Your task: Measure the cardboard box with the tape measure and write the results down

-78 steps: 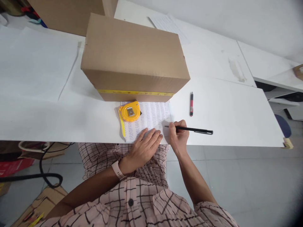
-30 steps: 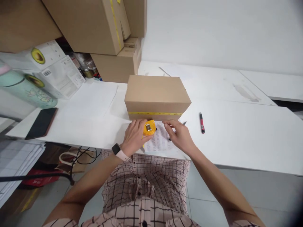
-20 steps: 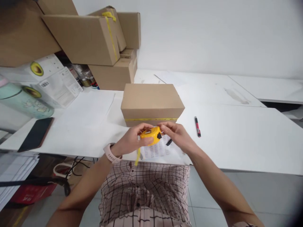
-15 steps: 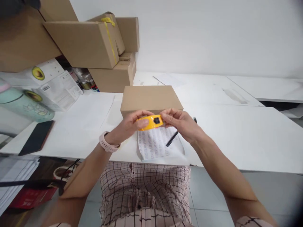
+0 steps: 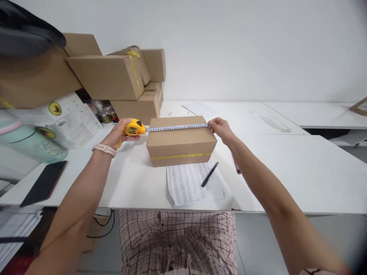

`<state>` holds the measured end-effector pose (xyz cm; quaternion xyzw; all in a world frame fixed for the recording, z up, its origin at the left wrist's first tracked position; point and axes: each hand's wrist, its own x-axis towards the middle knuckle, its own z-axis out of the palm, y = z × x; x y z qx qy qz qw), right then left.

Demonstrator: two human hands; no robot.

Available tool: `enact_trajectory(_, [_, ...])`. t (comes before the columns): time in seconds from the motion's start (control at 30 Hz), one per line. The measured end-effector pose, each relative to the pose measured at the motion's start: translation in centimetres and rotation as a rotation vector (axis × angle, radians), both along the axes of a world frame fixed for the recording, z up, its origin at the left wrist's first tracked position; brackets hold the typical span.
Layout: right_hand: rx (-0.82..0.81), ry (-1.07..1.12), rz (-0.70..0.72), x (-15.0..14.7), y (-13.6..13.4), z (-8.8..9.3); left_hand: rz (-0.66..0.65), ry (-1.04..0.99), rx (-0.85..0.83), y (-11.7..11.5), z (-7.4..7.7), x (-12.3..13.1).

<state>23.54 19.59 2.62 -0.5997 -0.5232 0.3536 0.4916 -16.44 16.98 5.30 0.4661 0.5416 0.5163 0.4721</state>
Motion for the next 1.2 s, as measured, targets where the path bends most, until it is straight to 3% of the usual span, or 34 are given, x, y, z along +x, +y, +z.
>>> enact_trajectory(0.1, [-0.117,-0.047,0.014,-0.6,0.0,-0.5,-0.069,0.008,-0.005,0.0,-0.1,0.3])
enact_trajectory(0.27, [-0.283,0.058,0.084,-0.6,-0.1,-0.8,-0.114,0.013,-0.020,0.2,0.3,0.7])
enact_trajectory(0.73, [-0.282,-0.037,0.019,-0.9,-0.6,0.0,-0.151,0.054,-0.026,0.6,-0.4,-0.1])
enact_trajectory(0.87, [-0.253,-0.124,0.007,-0.6,-0.4,0.2,-0.110,0.095,-0.019,0.2,0.6,0.3])
enact_trajectory(0.97, [-0.162,-0.223,-0.070,-0.1,0.2,1.3,-0.076,0.146,0.045,-1.9,2.4,0.9])
enact_trajectory(1.03, [-0.037,-0.165,-0.095,-0.1,0.9,2.4,-0.133,0.140,0.071,-4.7,2.9,2.0])
enact_trajectory(1.1, [0.096,-0.050,-0.073,-0.6,1.7,3.7,-0.284,0.068,0.035,-8.4,2.3,4.2])
enact_trajectory(1.2, [0.162,-0.065,0.111,-2.7,2.9,5.0,-0.622,-0.147,-0.079,-14.5,-0.7,9.3])
